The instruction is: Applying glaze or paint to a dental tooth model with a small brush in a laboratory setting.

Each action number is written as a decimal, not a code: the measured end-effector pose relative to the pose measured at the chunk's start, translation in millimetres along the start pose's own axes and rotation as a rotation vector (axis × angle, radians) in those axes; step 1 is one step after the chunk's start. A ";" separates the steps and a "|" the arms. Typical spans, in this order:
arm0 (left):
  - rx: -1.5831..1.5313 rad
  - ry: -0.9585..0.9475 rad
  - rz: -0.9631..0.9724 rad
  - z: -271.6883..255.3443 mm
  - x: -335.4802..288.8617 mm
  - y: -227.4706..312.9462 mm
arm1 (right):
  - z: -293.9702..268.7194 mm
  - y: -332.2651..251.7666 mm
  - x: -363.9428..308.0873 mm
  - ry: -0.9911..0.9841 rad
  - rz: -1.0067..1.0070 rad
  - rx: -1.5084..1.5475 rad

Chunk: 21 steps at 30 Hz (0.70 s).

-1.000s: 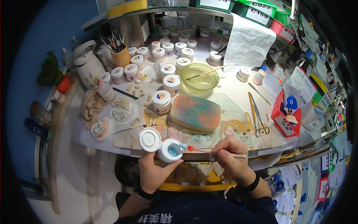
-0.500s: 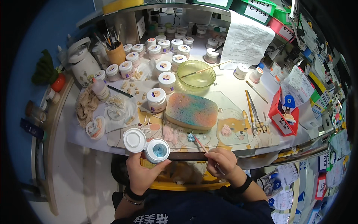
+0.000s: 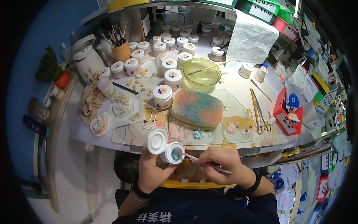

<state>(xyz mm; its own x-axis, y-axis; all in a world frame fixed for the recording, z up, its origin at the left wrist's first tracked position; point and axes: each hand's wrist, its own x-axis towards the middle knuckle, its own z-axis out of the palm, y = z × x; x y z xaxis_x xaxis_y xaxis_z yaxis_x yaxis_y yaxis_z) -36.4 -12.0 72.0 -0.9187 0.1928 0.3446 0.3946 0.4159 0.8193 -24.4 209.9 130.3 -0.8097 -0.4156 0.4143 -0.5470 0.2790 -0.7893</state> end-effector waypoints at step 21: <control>-0.164 0.026 -0.013 3.8 6.3 0.4 | -3.2 6.9 -2.1 0.083 0.412 0.496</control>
<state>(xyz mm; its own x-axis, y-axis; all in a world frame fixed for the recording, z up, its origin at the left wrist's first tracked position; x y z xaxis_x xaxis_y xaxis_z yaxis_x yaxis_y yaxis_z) -41.9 -7.3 72.7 -0.9246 0.1645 0.3437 0.3772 0.2675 0.8867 -27.1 215.5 125.4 -0.9570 -0.2857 0.0510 -0.0412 -0.0402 -0.9983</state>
